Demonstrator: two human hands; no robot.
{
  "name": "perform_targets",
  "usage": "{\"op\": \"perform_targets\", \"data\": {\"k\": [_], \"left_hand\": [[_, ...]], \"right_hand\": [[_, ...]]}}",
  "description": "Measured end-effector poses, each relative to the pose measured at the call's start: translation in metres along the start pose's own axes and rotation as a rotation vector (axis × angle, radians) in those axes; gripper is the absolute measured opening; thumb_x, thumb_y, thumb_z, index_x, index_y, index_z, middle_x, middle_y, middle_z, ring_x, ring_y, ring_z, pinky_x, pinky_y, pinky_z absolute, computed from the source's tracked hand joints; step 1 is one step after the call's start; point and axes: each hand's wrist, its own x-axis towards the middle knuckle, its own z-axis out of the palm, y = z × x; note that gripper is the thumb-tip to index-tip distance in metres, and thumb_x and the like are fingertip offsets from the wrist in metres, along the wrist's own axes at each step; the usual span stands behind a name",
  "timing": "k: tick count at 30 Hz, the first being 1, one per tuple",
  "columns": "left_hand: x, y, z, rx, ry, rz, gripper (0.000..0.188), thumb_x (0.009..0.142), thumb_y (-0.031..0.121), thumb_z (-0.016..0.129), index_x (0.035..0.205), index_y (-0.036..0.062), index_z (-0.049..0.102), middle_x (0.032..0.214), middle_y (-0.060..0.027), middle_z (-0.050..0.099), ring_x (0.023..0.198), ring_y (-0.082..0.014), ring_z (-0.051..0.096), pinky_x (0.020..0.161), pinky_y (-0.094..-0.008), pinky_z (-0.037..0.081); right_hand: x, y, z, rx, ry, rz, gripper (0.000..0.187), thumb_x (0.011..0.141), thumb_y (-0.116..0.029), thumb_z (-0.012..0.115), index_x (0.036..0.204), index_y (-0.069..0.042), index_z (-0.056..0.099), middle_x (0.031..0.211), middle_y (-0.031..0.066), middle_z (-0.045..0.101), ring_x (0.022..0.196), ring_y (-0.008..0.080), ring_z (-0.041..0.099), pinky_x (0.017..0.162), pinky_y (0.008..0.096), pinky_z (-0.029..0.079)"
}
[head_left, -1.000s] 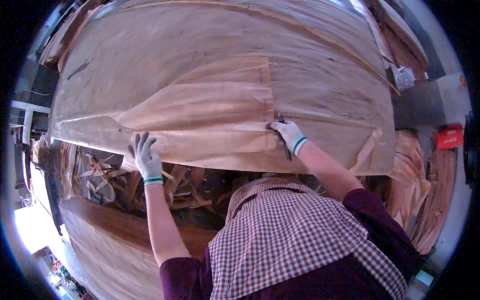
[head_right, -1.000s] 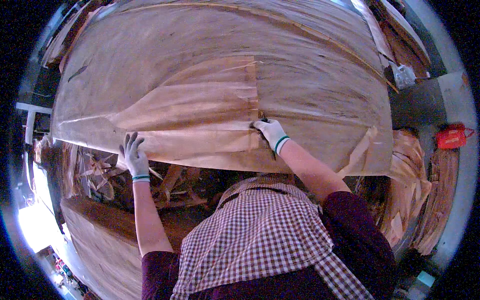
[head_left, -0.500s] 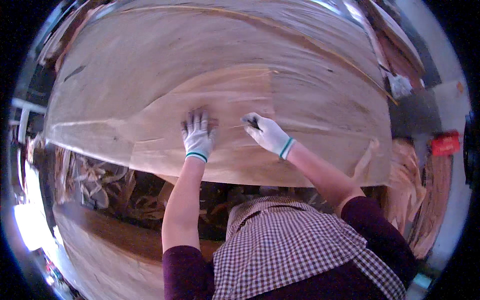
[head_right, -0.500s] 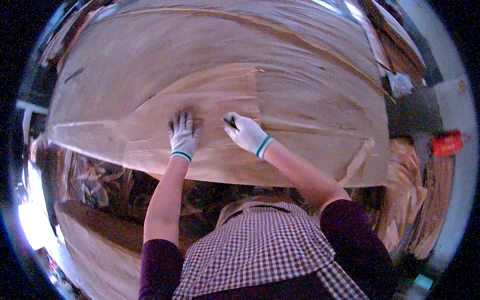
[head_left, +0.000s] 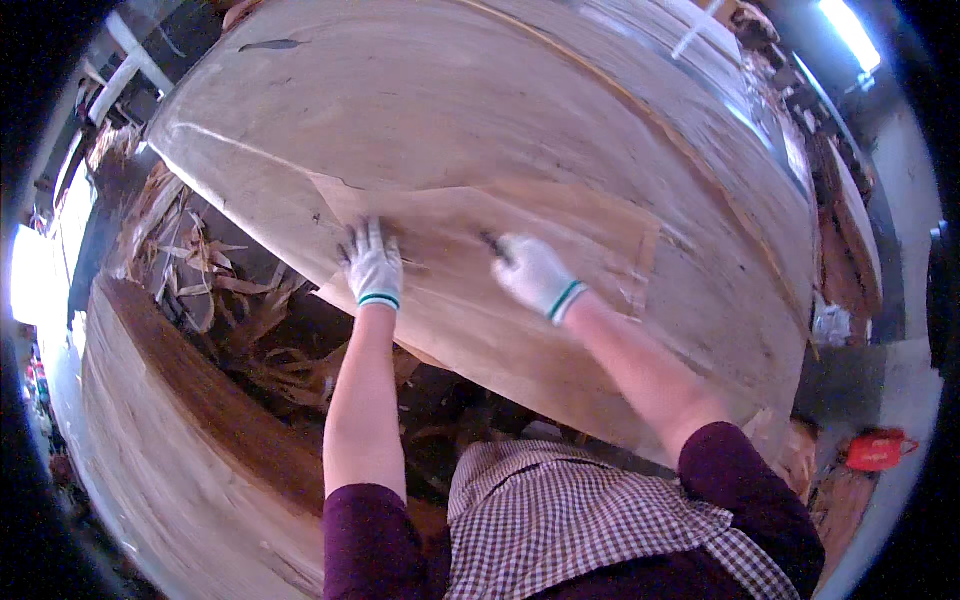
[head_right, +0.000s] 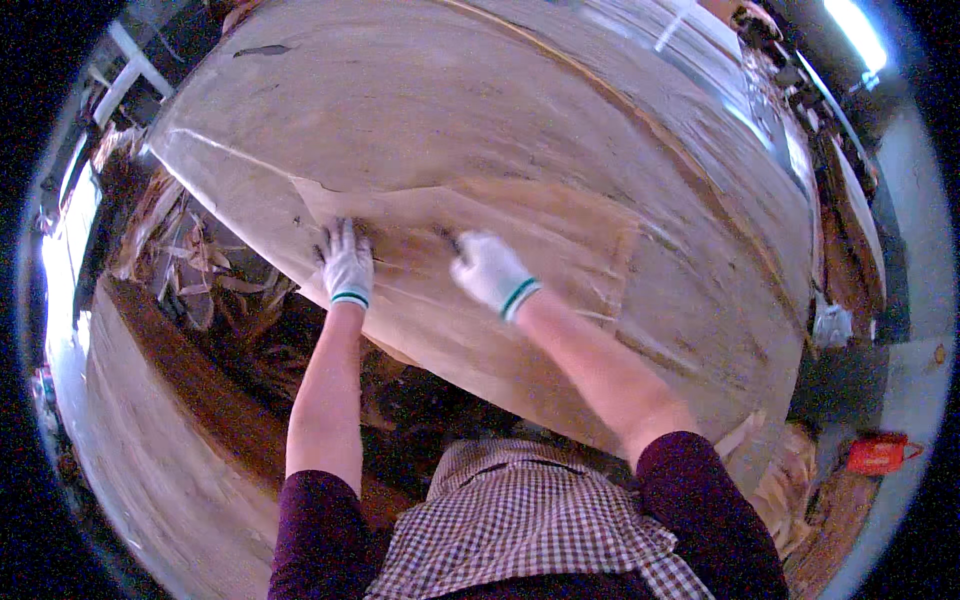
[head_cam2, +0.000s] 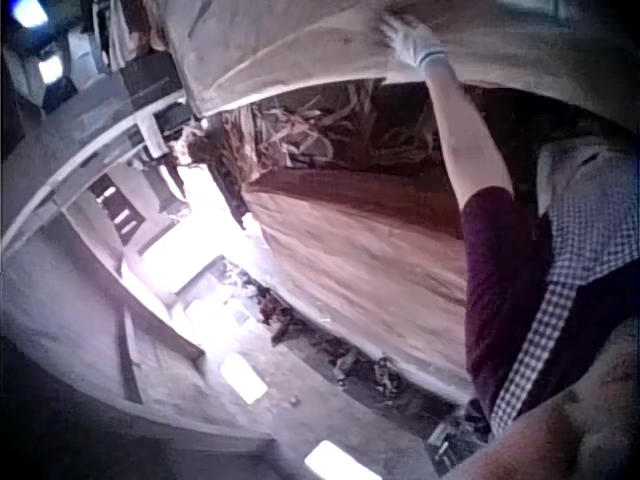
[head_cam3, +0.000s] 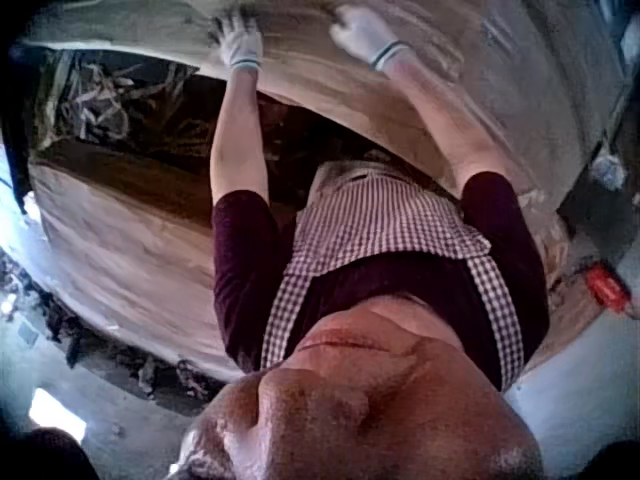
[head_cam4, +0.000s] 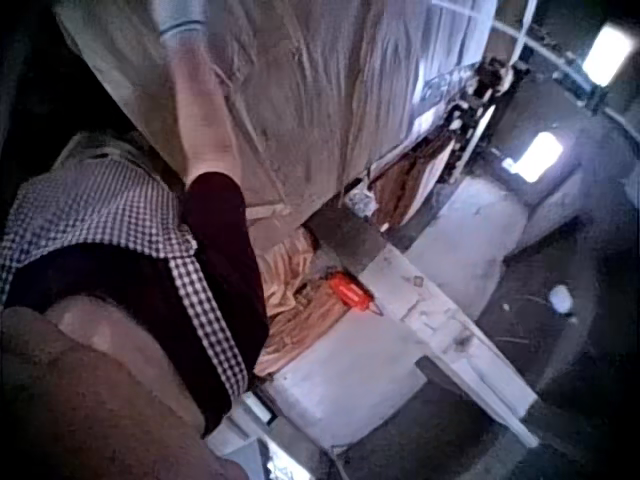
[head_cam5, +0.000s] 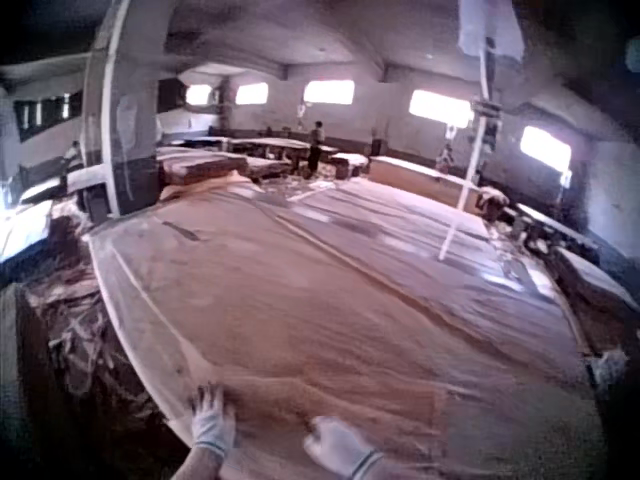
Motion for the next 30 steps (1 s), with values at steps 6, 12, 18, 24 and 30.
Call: {"op": "perform_targets", "data": {"k": [6,12,18,24,30], "left_hand": [[-0.003,0.011,0.009,-0.162,-0.01,-0.049,0.052,0.093,0.034,0.038,0.14,0.0132,0.03,0.146,-0.0048,0.03,0.137,-0.0276,0.021,0.111,-0.0481,0.009],[-0.005,0.008,0.012,-0.044,-0.084,-0.061,0.065,0.087,0.04,0.045,0.142,0.0146,0.025,0.149,-0.0022,0.023,0.138,-0.0258,0.016,0.111,-0.0489,0.008],[-0.003,0.01,0.015,-0.071,0.002,-0.059,0.048,0.092,0.029,0.038,0.139,0.0168,0.032,0.147,-0.0022,0.028,0.135,-0.0259,0.025,0.11,-0.0484,0.015],[0.003,0.011,0.013,-0.001,-0.11,-0.106,0.05,0.093,0.031,0.037,0.14,0.0177,0.029,0.148,-0.0035,0.026,0.136,-0.0267,0.023,0.11,-0.051,0.013],[-0.014,0.086,-0.014,0.016,-0.005,0.309,0.058,0.091,0.035,0.041,0.142,0.0139,0.024,0.148,-0.0054,0.024,0.137,-0.0282,0.018,0.111,-0.0496,0.009]], "right_hand": [[0.072,-0.044,0.106,-0.124,-0.166,0.185,0.026,0.089,-0.024,0.043,0.097,-0.001,0.05,0.083,0.0268,0.062,0.079,0.0413,0.062,0.07,0.0512,0.049],[0.132,-0.07,0.132,-0.328,-0.262,0.316,0.027,0.086,-0.015,0.042,0.106,0.002,0.049,0.094,0.0243,0.064,0.089,0.0348,0.065,0.074,0.0444,0.052],[0.022,-0.044,0.109,-0.38,-0.416,0.246,0.028,0.088,-0.013,0.037,0.109,0.001,0.047,0.088,0.0256,0.064,0.084,0.0368,0.065,0.071,0.0475,0.051],[-0.127,-0.024,0.039,-0.384,-0.686,0.404,0.024,0.087,-0.012,0.039,0.105,0.004,0.045,0.083,0.0276,0.063,0.079,0.0392,0.064,0.069,0.0477,0.05],[-0.123,0.002,0.015,-0.312,-0.647,0.242,0.022,0.085,-0.012,0.044,0.101,0.003,0.047,0.078,0.023,0.064,0.072,0.0371,0.065,0.061,0.0466,0.05]]}}
